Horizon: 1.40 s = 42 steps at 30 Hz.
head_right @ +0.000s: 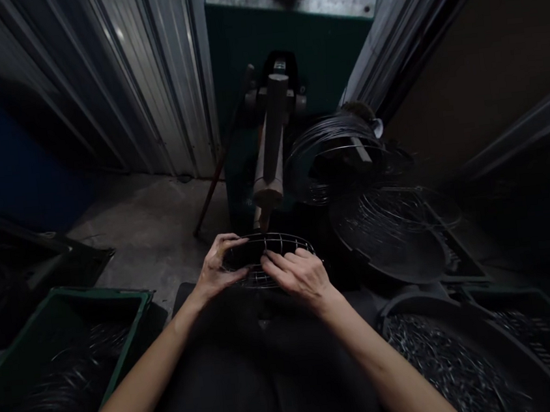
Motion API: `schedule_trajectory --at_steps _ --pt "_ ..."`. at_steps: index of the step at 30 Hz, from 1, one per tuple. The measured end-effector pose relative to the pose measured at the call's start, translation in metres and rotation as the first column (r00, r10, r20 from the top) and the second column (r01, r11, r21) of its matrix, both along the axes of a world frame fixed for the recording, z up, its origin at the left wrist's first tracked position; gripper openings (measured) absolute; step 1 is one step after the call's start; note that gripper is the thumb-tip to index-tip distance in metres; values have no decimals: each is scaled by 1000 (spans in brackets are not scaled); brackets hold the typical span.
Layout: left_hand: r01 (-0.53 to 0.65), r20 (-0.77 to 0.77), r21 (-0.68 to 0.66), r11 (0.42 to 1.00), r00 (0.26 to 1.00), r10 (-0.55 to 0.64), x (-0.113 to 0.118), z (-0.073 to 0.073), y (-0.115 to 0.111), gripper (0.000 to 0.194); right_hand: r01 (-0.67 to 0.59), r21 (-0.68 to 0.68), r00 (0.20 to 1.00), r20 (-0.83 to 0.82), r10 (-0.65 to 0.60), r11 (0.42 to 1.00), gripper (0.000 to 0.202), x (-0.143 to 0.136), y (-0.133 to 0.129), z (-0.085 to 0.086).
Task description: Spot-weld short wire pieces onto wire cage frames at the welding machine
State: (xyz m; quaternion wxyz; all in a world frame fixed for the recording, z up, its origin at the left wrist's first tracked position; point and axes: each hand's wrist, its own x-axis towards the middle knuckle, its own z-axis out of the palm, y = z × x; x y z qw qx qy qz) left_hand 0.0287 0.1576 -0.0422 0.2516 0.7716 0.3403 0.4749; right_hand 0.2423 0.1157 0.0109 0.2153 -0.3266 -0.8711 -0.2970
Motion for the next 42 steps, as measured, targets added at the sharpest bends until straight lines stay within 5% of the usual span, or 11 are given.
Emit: schedule_trajectory --at_steps 18,21,24,26,28,30,31,32,34,36,42 --pt "-6 -36 81 997 999 9 -4 -11 23 49 37 82 999 -6 -37 996 20 -9 22 -11" --pt "13 -42 107 994 999 -9 -11 -16 22 60 110 38 994 -34 -108 993 23 -4 7 -8" --pt "-65 41 87 994 997 62 -16 -30 23 74 238 -146 944 -199 -264 960 30 27 -42 -12" --pt "-119 83 38 992 990 116 -17 -40 22 74 433 -331 770 -347 -535 838 29 65 -88 -28" --pt "-130 95 -9 991 987 130 -18 -46 19 73 677 -514 450 -277 -849 526 37 111 -136 -58" --pt "-116 98 -20 993 988 117 -18 -47 13 74 661 -729 255 -5 -967 178 36 153 -176 -94" --pt "-100 86 -17 995 991 101 -19 -45 9 74 605 -795 181 84 -980 44 31 169 -192 -113" --pt "-82 62 -14 997 995 82 -19 -43 3 72 540 -841 151 133 -980 -31 28 180 -205 -129" --pt "-54 -9 -21 998 998 54 -20 -35 -7 65 432 -898 110 144 -984 -83 22 187 -223 -151" --pt "-58 -72 -45 997 996 54 -18 -27 -16 58 378 -924 72 94 -993 -60 21 184 -232 -158" --pt "-82 -68 -124 989 995 74 -13 -15 -23 60 302 -953 -115 -58 -992 21 18 173 -231 -141"
